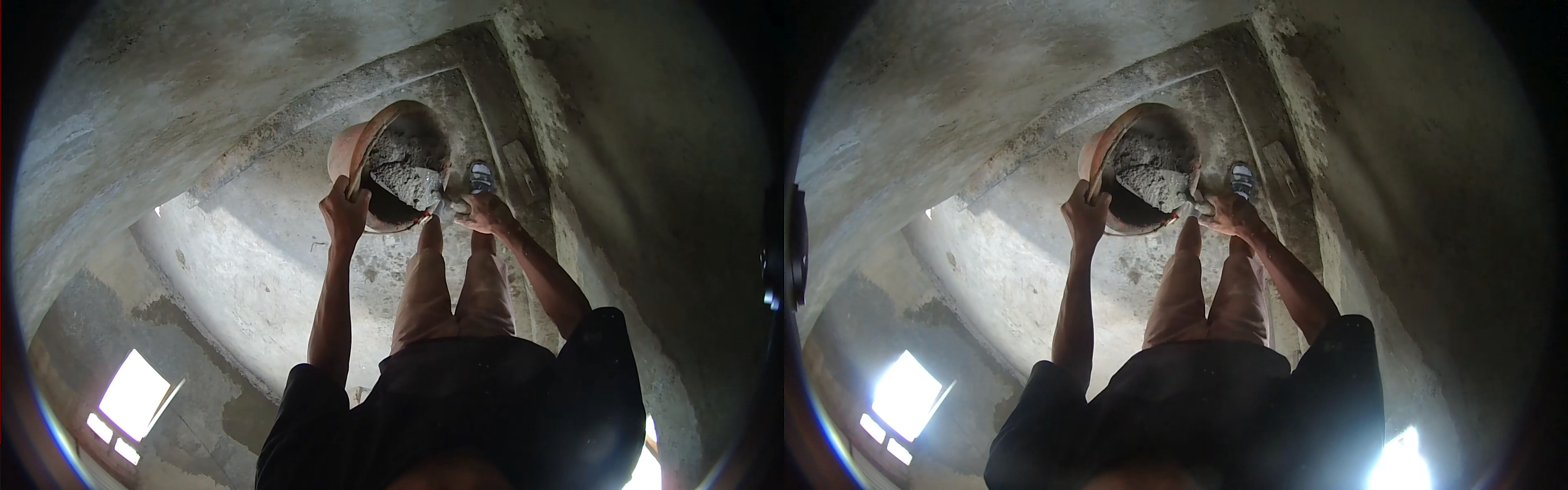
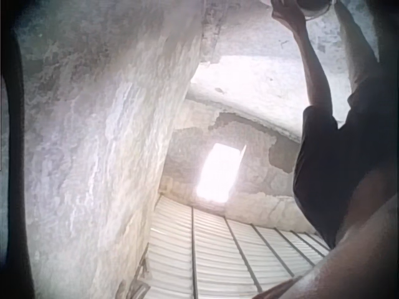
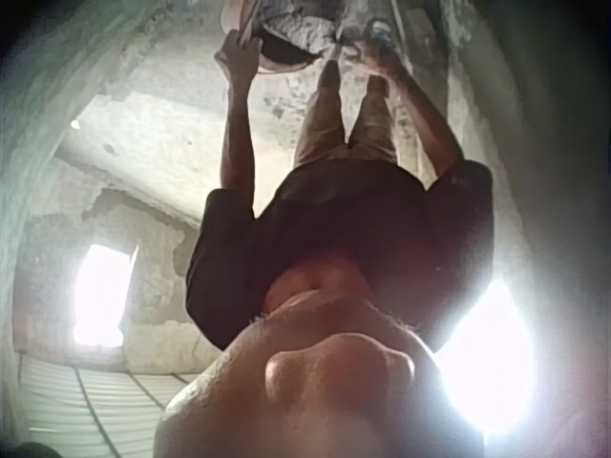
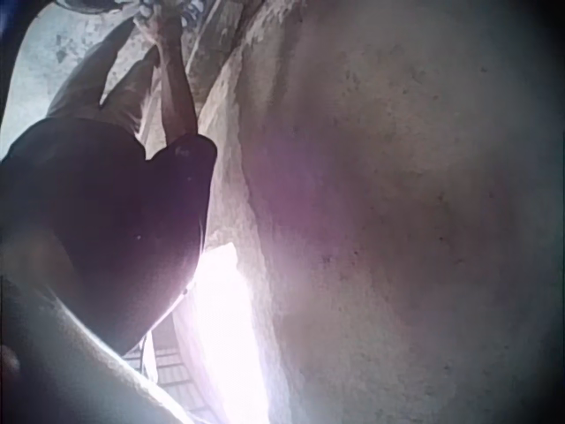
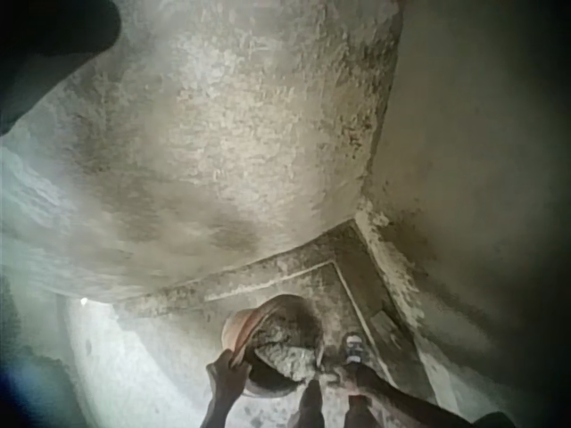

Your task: The person applies wet cement to a wall and ceiling using a trowel, periodically scooping more material from a bucket. They then smooth the applied material across the surfaces with a float.

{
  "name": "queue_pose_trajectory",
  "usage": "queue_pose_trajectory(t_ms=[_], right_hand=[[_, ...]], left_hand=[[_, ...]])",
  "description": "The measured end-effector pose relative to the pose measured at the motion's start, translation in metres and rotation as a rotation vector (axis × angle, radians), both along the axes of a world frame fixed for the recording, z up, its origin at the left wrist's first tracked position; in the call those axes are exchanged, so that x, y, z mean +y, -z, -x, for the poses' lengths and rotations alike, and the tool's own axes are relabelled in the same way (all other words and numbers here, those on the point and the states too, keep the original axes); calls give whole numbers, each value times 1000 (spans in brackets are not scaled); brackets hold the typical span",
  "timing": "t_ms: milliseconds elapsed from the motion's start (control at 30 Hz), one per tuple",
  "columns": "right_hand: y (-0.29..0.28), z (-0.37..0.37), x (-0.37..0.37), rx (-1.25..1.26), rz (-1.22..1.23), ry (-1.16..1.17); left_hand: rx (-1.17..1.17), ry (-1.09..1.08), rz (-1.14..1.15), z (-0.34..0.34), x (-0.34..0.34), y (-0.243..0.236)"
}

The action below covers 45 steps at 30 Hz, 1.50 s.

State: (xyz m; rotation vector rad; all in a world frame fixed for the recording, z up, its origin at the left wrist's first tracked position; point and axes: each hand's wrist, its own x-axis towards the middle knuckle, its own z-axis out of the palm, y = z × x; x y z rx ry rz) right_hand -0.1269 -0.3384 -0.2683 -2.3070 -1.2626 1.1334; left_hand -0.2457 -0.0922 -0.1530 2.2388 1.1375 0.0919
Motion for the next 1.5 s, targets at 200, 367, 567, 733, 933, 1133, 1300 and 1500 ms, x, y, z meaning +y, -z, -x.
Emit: queue_pose_trajectory(t_ms=[200, 367, 567, 733, 933, 1133, 1300, 1500], right_hand=[[31, -7, 3, 51, 17, 25], [106, 9, 7, 105, -254, -130], [146, -1, 36, 540, -140, -267], [97, -146, 33, 1027, 373, 380], [-13, -234, 12, 589, 58, 1093], [-23, -84, -10, 627, 215, 648], [45, 19, -24, 232, 171, 74], [191, 89, -48, -546, -200, 34]], left_hand=[[-14, -40, -15, 16, 0, 65], [71, -111, 3, 69, 13, 145], [229, -164, -15, 150, 33, 186], [271, -190, 33, 178, 32, 176], [362, -136, 53, 195, 25, 143], [374, -100, 126, 178, 11, 129], [194, -70, 159, 135, -5, 127], [-55, -36, 226, 64, -33, 114]])
